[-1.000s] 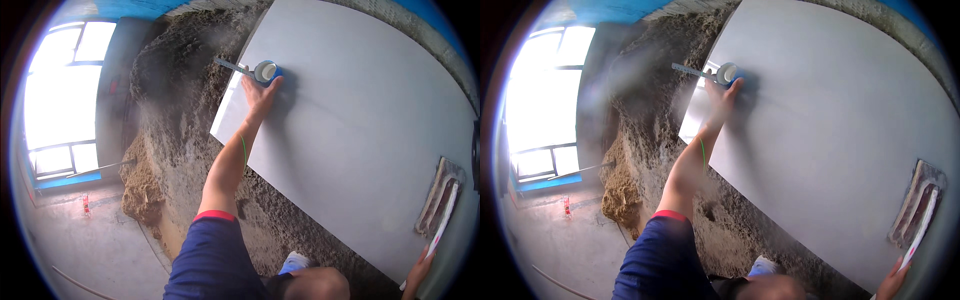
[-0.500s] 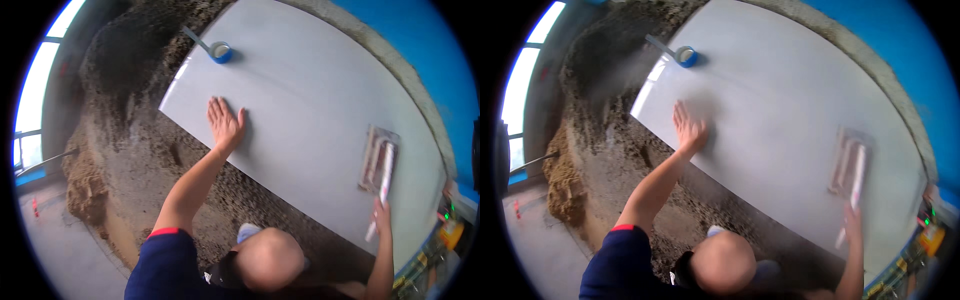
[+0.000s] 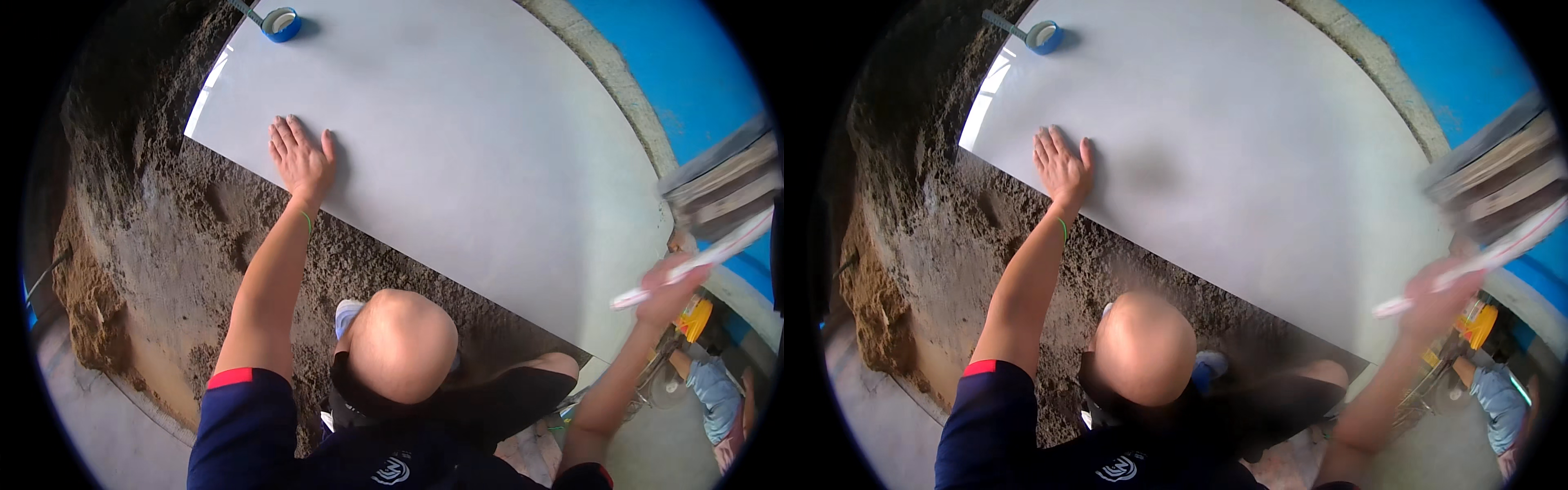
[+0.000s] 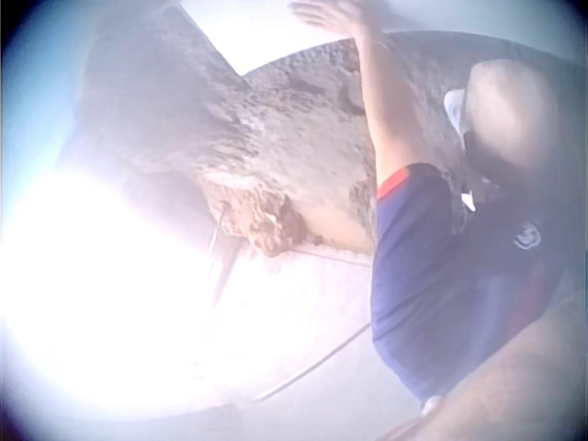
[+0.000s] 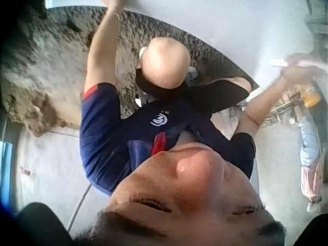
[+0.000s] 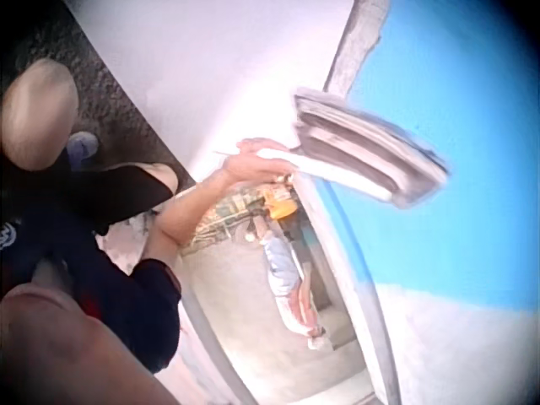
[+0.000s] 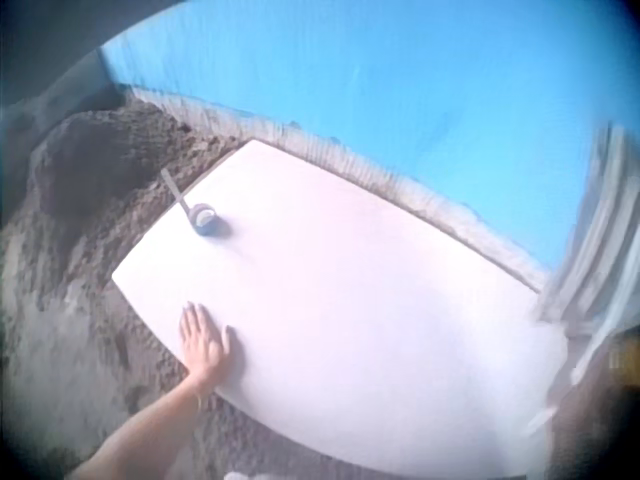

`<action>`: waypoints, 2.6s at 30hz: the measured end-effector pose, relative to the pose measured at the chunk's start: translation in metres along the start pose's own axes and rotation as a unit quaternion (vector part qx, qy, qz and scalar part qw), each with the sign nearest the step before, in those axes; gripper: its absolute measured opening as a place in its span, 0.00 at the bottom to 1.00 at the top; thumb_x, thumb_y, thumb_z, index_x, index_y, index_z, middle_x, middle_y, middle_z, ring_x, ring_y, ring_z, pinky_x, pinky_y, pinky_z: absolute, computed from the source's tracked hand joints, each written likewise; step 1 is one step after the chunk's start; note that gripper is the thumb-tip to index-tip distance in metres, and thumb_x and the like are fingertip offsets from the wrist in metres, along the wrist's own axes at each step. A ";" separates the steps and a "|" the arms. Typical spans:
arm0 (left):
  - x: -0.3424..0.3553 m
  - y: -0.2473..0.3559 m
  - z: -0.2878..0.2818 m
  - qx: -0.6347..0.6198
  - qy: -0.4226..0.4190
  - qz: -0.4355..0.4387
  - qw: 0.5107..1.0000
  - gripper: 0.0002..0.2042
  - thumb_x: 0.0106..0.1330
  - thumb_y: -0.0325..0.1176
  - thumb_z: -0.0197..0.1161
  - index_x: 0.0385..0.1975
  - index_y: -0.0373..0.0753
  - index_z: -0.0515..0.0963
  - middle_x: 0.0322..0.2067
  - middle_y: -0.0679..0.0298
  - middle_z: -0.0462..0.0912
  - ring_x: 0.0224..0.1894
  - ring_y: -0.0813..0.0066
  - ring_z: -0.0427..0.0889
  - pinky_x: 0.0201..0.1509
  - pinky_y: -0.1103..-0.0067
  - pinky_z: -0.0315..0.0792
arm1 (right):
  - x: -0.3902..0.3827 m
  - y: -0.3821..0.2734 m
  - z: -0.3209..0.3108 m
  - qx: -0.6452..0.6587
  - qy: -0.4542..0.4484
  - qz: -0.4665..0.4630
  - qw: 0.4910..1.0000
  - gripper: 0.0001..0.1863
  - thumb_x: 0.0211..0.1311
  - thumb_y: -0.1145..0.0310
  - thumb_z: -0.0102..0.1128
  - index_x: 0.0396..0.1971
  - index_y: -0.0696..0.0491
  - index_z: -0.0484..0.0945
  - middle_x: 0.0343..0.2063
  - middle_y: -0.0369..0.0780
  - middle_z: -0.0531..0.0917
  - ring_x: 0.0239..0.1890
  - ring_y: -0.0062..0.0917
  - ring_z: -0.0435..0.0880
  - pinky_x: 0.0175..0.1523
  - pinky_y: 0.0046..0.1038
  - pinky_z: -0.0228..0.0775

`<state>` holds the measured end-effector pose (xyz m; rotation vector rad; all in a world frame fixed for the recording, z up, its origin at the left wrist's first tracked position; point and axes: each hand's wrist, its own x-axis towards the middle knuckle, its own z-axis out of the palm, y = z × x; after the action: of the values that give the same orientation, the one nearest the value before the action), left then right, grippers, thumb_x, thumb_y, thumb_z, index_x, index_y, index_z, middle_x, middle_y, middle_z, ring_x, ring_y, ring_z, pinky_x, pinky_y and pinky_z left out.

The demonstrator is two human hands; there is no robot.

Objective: The person applies adhesive to the back of a large white tile using a notched trowel while it rests on a bed of sand.

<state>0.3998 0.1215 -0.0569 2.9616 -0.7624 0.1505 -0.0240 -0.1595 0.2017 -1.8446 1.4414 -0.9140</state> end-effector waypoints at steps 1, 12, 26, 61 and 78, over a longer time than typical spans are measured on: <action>0.001 0.002 0.001 0.003 -0.004 -0.001 1.000 0.38 0.69 0.56 0.42 0.68 0.28 0.51 0.70 0.44 0.49 0.74 0.50 0.43 0.75 0.62 0.38 | -0.015 0.055 -0.005 -0.157 0.001 -0.114 0.981 0.12 0.71 0.60 0.46 0.44 0.52 0.70 0.23 0.34 0.71 0.20 0.19 0.71 0.22 0.19 0.68; 0.005 0.001 0.004 -0.004 0.010 -0.018 1.000 0.37 0.68 0.55 0.43 0.68 0.30 0.54 0.70 0.47 0.51 0.74 0.54 0.45 0.75 0.64 0.39 | 0.048 -0.002 0.036 0.085 -0.225 0.301 0.923 0.28 0.67 0.35 0.42 0.27 0.47 0.69 0.11 0.26 0.62 0.08 0.11 0.58 0.13 0.18 0.53; 0.008 0.000 0.008 -0.045 0.012 -0.024 0.999 0.38 0.67 0.55 0.42 0.68 0.29 0.52 0.70 0.45 0.48 0.74 0.51 0.42 0.75 0.60 0.36 | -0.033 0.044 0.122 0.003 -0.273 0.426 0.862 0.31 0.63 0.31 0.44 0.21 0.47 0.67 0.11 0.28 0.64 0.06 0.14 0.58 0.12 0.20 0.52; 0.010 -0.014 -0.005 -0.147 -0.067 -0.104 0.981 0.35 0.62 0.39 0.47 0.68 0.27 0.51 0.71 0.47 0.46 0.75 0.52 0.41 0.76 0.60 0.36 | -0.056 -0.039 0.352 -0.260 -0.450 0.054 0.852 0.41 0.70 0.38 0.37 0.32 0.68 0.77 0.22 0.48 0.78 0.30 0.38 0.77 0.41 0.40 0.68; 0.094 -0.002 0.007 -0.145 -0.053 -0.227 0.962 0.39 0.66 0.50 0.47 0.68 0.24 0.49 0.71 0.43 0.41 0.75 0.48 0.35 0.75 0.59 0.31 | 0.113 -0.262 0.295 0.151 -0.258 -0.075 0.951 0.22 0.69 0.44 0.49 0.40 0.51 0.73 0.20 0.30 0.71 0.19 0.12 0.69 0.21 0.18 0.63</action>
<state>0.4836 0.0778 -0.0530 2.7831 -0.0826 -0.1395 0.3802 -0.1982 0.2623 -1.7962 0.8045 -0.6111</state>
